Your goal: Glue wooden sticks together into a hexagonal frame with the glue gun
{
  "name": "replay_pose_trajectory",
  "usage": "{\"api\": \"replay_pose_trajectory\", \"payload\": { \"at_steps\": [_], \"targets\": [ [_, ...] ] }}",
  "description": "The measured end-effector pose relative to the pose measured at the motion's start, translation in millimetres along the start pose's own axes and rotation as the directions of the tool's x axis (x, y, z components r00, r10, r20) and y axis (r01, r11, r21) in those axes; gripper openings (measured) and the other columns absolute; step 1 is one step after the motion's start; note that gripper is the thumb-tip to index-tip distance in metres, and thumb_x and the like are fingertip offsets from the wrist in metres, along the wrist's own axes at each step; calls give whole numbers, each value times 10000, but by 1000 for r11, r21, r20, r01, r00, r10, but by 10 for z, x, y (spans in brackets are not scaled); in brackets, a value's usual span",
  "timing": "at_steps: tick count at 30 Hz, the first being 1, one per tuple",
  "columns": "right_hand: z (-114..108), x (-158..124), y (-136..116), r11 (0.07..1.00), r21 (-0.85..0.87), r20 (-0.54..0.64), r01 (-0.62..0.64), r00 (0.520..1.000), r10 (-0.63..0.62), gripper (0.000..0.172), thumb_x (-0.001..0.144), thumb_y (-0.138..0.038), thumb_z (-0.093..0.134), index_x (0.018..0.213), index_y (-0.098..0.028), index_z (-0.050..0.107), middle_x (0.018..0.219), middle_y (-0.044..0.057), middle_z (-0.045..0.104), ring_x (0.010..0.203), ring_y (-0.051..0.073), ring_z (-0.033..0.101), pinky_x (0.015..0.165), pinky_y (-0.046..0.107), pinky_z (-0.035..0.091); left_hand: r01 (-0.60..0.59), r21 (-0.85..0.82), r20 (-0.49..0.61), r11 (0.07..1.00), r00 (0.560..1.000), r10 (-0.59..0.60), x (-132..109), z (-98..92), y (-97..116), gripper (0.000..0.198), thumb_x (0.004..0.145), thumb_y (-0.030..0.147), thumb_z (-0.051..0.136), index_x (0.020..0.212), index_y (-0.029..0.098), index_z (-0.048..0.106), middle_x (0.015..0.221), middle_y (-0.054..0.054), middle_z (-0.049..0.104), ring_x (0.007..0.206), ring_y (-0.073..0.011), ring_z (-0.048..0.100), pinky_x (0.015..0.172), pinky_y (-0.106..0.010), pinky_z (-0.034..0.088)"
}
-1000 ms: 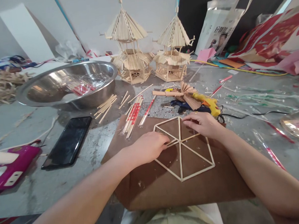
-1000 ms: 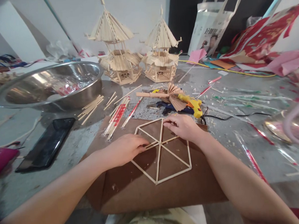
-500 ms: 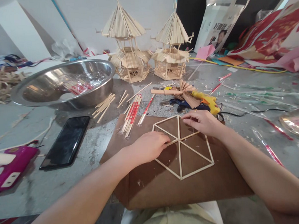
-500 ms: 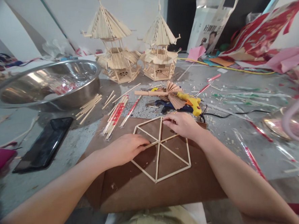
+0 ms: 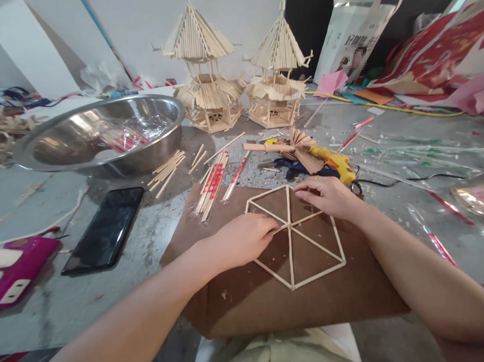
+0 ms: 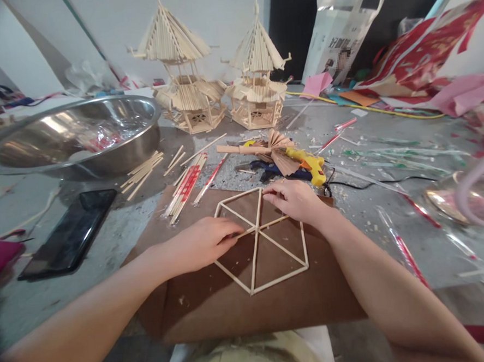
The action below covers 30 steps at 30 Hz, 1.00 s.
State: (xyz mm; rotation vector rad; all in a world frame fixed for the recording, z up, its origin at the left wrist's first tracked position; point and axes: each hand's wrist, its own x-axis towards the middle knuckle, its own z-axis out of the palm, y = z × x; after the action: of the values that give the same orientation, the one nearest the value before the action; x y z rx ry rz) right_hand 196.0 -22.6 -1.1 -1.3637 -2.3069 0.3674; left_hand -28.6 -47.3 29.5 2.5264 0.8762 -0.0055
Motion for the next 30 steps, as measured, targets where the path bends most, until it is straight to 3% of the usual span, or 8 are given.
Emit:
{"api": "replay_pose_trajectory", "payload": {
  "at_steps": [5,10,19,22,26,30],
  "targets": [
    [-3,2,5,1000,5,-2,0,1000,0,216,790,-295,448,876,-203,624,808,28,659,700,143,585,620,241,418,165,-235,43,958,986,-160,9,4,123,308,738,160,398,1005,206,546,644,21,601,533,-91,513,523,-192,368],
    [-12,7,7,1000,9,-13,3,1000,-2,216,789,-291,447,864,-202,629,806,33,660,713,148,586,628,244,419,225,-384,42,896,973,-226,46,99,185,217,676,148,415,821,178,573,620,31,584,545,-86,503,532,-181,371],
    [-15,16,17,1000,-20,-32,13,999,-13,210,788,-281,451,852,-193,630,820,35,661,718,151,589,642,246,418,251,-334,121,908,967,-223,83,227,273,269,696,163,416,838,207,640,791,-2,656,646,-116,571,606,-209,407],
    [-17,17,19,999,-39,-37,11,999,-13,211,789,-284,450,849,-196,632,818,37,663,712,152,592,630,244,417,261,-341,149,903,963,-223,97,200,295,270,679,160,426,827,200,648,734,-3,654,596,-110,568,566,-201,408],
    [-14,19,35,999,-37,-38,12,999,-13,212,788,-290,453,852,-195,632,824,36,663,717,153,593,636,246,420,380,-443,272,812,920,-282,89,176,332,307,694,185,410,904,177,633,459,30,552,405,-91,509,452,-190,396],
    [-27,23,29,1000,-29,-31,3,1000,-4,213,791,-284,448,851,-194,631,835,34,663,733,157,593,647,251,421,441,-587,309,679,897,-316,54,236,335,318,707,237,443,972,154,598,483,35,542,399,-89,511,411,-185,410]
  ]
}}
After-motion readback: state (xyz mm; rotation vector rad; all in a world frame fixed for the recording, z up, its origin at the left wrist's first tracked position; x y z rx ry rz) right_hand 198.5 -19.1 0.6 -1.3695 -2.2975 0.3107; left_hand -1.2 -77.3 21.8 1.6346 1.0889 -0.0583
